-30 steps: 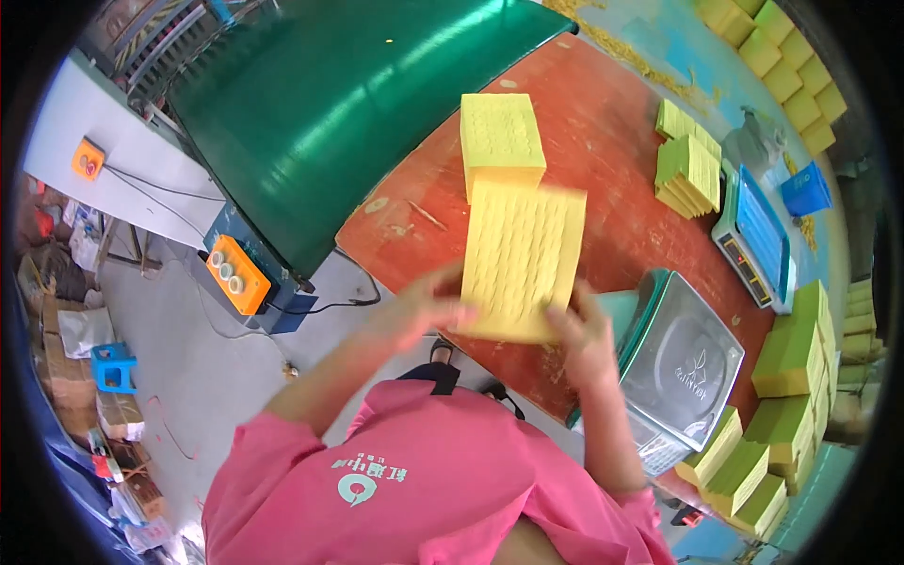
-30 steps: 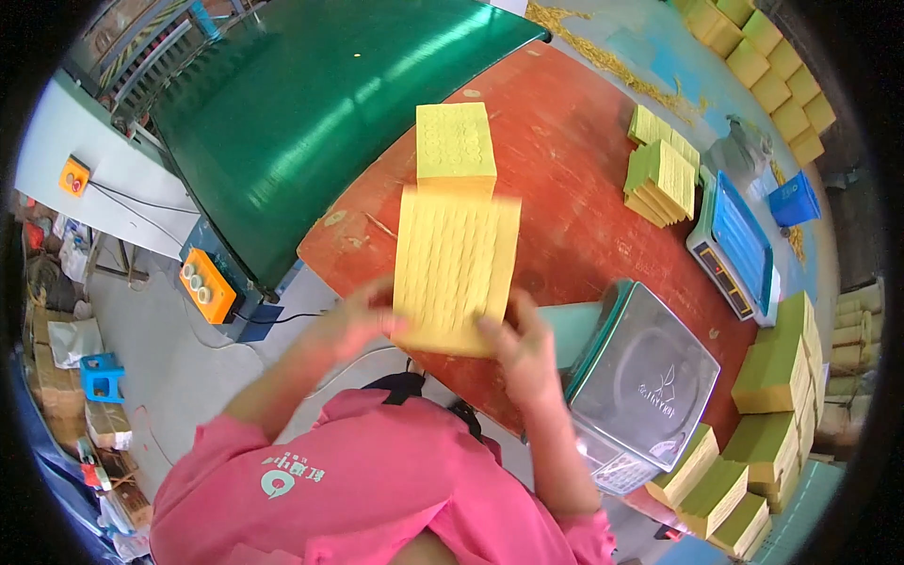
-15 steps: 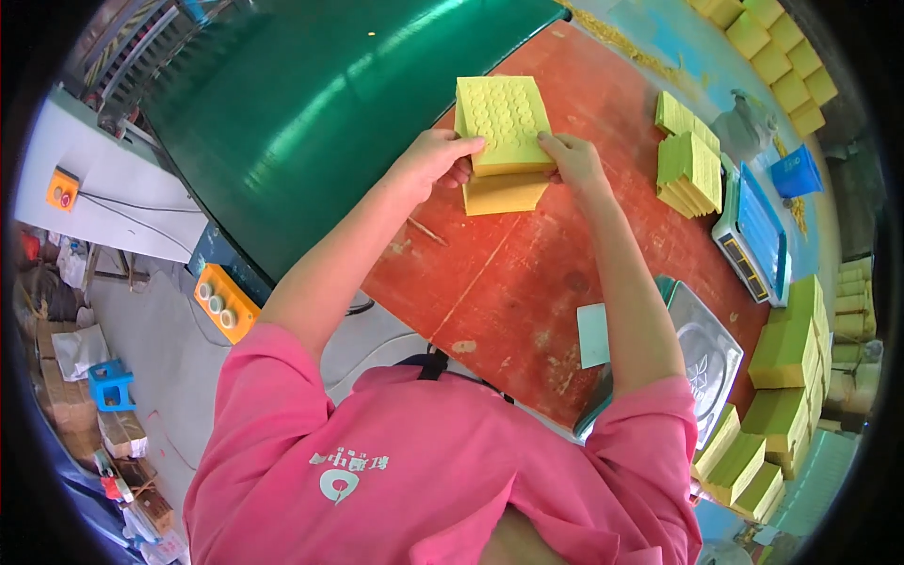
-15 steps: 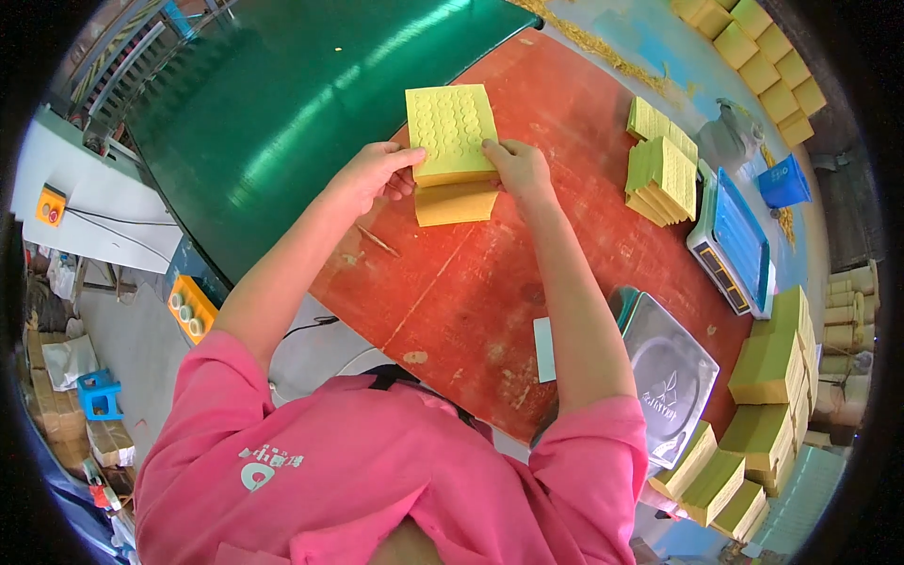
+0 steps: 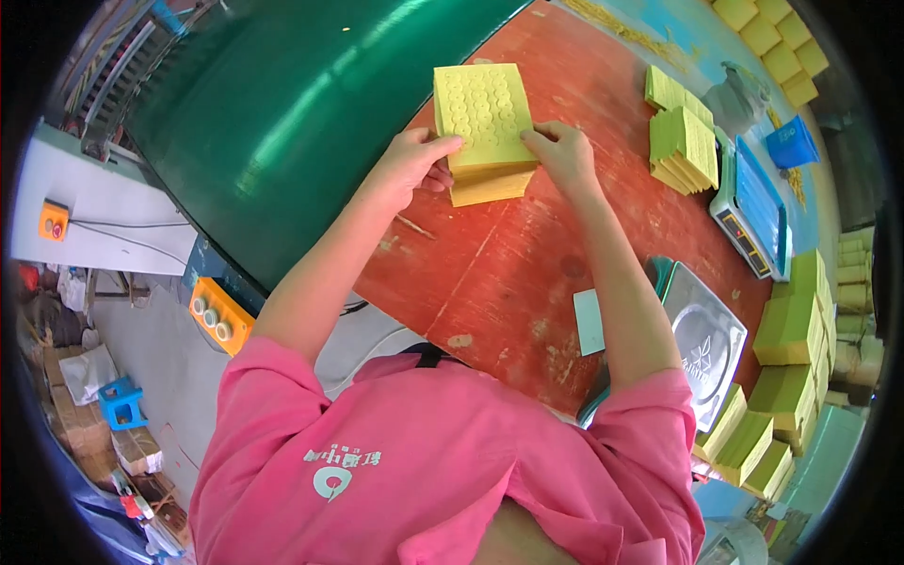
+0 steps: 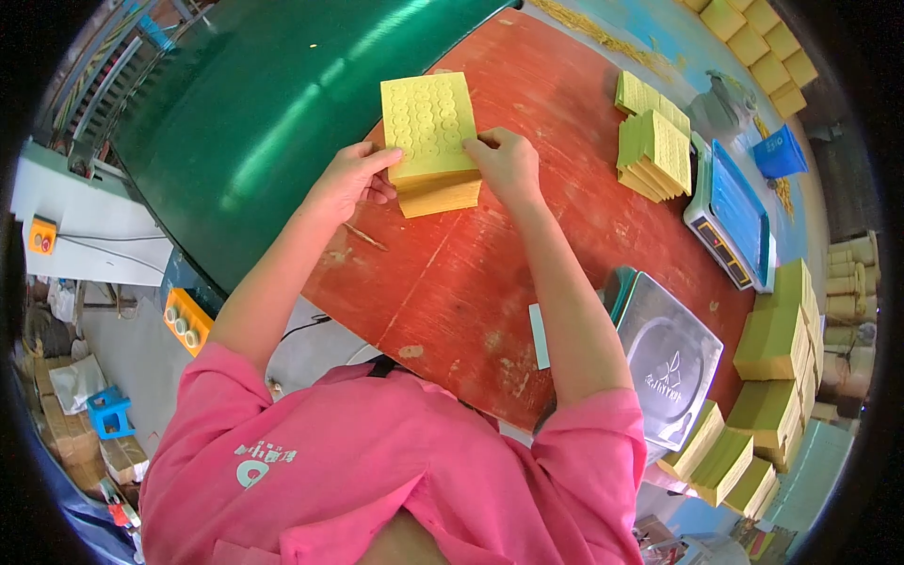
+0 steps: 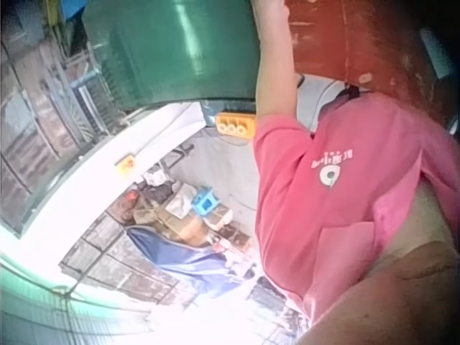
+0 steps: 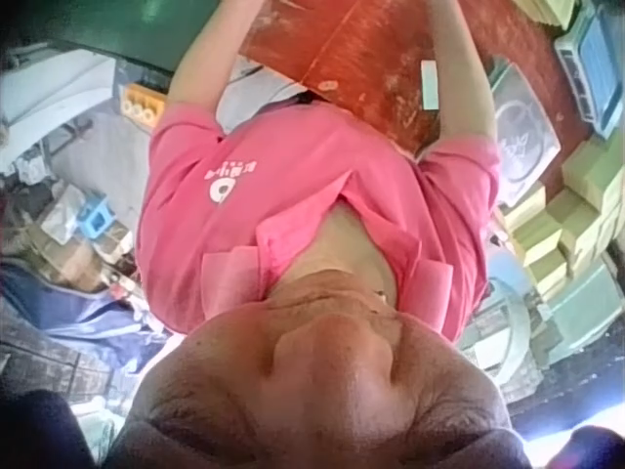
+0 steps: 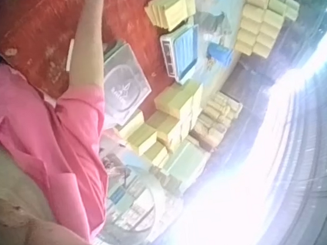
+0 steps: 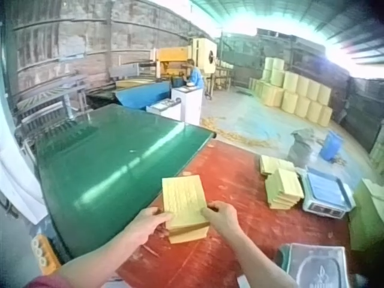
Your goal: Stacking and weighing yellow paper blocks in a paper mill packaging area.
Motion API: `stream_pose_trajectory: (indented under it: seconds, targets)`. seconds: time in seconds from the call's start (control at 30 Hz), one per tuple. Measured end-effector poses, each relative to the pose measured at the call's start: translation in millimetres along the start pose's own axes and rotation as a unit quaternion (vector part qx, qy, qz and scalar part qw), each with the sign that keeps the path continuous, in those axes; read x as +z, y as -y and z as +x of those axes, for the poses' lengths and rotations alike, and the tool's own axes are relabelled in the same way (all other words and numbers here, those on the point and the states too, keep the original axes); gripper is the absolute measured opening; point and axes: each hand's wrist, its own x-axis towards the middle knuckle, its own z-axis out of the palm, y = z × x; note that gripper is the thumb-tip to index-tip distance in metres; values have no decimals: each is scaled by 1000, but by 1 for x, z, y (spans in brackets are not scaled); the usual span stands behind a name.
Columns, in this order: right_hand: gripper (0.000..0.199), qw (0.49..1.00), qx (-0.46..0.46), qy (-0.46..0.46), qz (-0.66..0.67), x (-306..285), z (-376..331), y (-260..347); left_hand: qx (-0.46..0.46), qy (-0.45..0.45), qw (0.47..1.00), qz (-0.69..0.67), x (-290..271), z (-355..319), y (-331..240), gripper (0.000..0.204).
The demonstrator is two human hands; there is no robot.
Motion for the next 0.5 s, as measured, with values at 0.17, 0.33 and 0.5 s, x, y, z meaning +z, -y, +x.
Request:
stream_pose_trajectory:
  seconds: [0.17, 0.33, 0.5]
  targets:
    - [38, 999, -27, -20, 10, -2, 4, -11, -27, 19, 999, 41, -2, 4, -1, 38]
    - [44, 960, 86, 39, 265, -15, 17, -26, 65, -73, 995, 0, -28, 41, -11, 52]
    - [51, 887, 110, 38, 447, 13, 20, -52, 15, -60, 990, -128, -27, 103, -21, 61]
